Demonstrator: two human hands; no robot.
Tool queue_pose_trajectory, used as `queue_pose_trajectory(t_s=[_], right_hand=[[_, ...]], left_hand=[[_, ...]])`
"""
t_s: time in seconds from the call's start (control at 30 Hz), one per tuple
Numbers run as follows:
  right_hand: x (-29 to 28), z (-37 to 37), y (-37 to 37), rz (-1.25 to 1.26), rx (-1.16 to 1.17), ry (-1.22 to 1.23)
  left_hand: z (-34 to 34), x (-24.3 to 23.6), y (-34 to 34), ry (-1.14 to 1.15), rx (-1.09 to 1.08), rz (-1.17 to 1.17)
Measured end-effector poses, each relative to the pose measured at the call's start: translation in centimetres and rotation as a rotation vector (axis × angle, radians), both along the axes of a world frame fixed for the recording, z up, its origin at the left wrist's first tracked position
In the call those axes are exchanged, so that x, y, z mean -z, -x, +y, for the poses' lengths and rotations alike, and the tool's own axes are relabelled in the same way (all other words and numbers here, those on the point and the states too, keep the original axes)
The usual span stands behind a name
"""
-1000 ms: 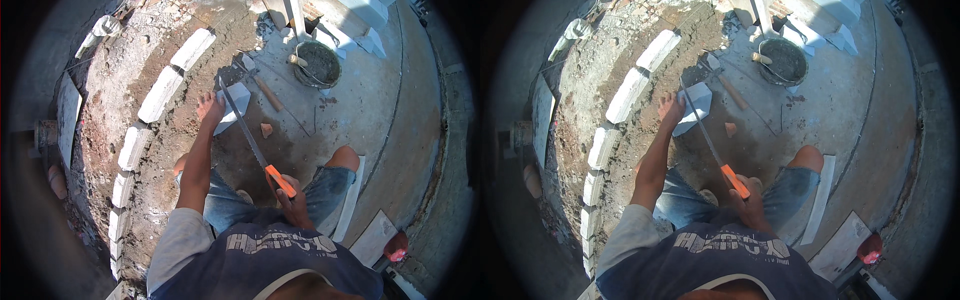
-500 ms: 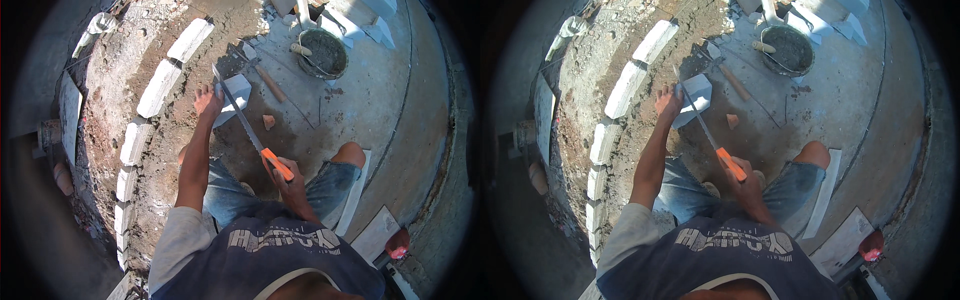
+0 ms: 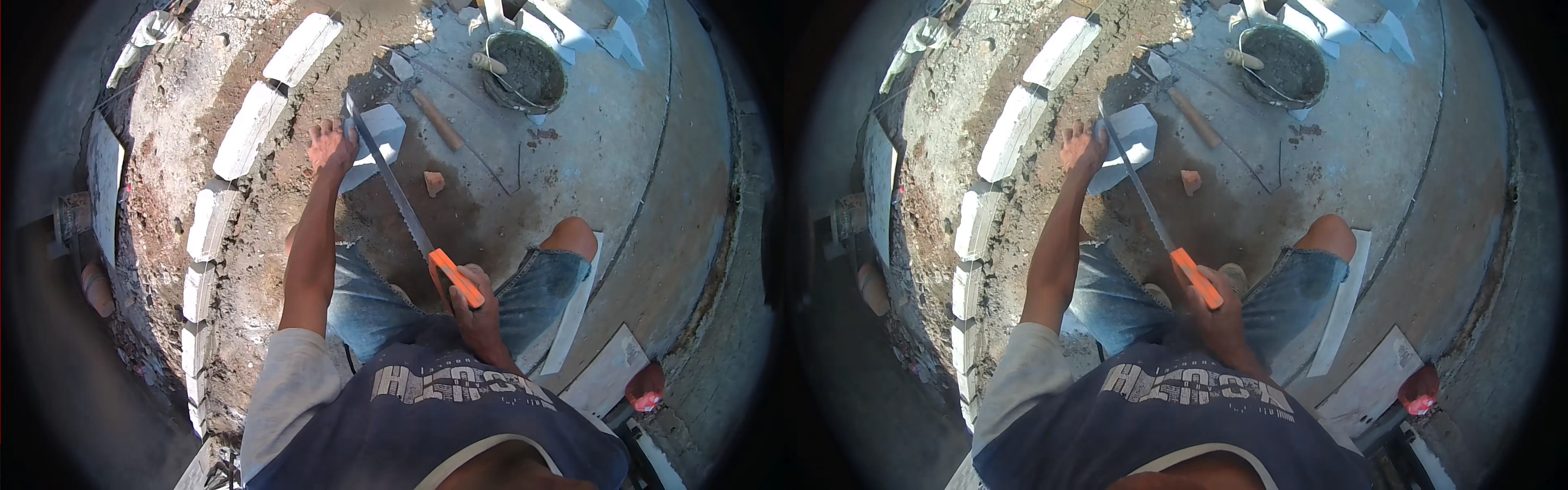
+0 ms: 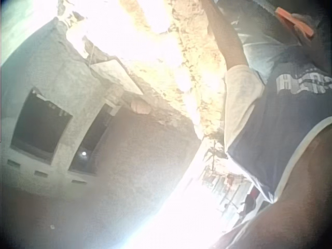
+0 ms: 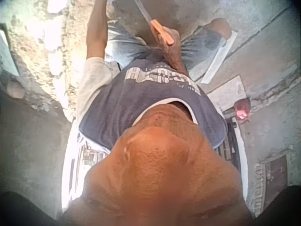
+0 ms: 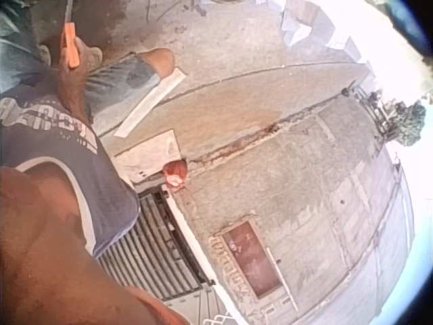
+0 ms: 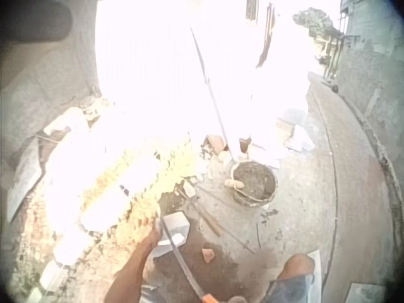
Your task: Laying aerated concrete blocks to build a border or wall using mortar and tools.
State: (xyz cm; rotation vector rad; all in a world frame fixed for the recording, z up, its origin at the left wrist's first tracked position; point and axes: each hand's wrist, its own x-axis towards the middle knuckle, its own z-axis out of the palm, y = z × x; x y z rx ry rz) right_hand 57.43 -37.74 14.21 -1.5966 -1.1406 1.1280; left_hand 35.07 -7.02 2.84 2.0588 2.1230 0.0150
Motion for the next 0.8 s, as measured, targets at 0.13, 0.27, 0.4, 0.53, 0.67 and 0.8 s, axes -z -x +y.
queue_pose_trajectory(t_s=[0.13,0.27,0.4,0.53,0.67,0.8], right_hand=[[-0.2,3.8,1.7,-0.002,-0.008,0.051],[3.6,14.8,3.7,-0.131,0.017,-0.095],[3.5,13.2,5.3,-0.107,0.055,-0.132],[1.5,14.1,5.9,-0.023,-0.022,0.094],[3.3,14.2,4.7,-0.111,-0.027,-0.071],[0.6,8.6,4.0,-0.016,-0.022,0.074]], left_hand=[[-0.9,0.1,0.9,-0.023,0.014,0.028],[0.3,1.6,-1.2,0.018,-0.015,0.046],[0.1,0.4,-0.5,0.108,-0.097,-0.020],[2.1,1.3,3.0,0.110,0.153,-0.097],[3.4,2.8,5.0,0.212,0.331,-0.106],[3.5,3.3,3.1,0.255,0.192,-0.095]])
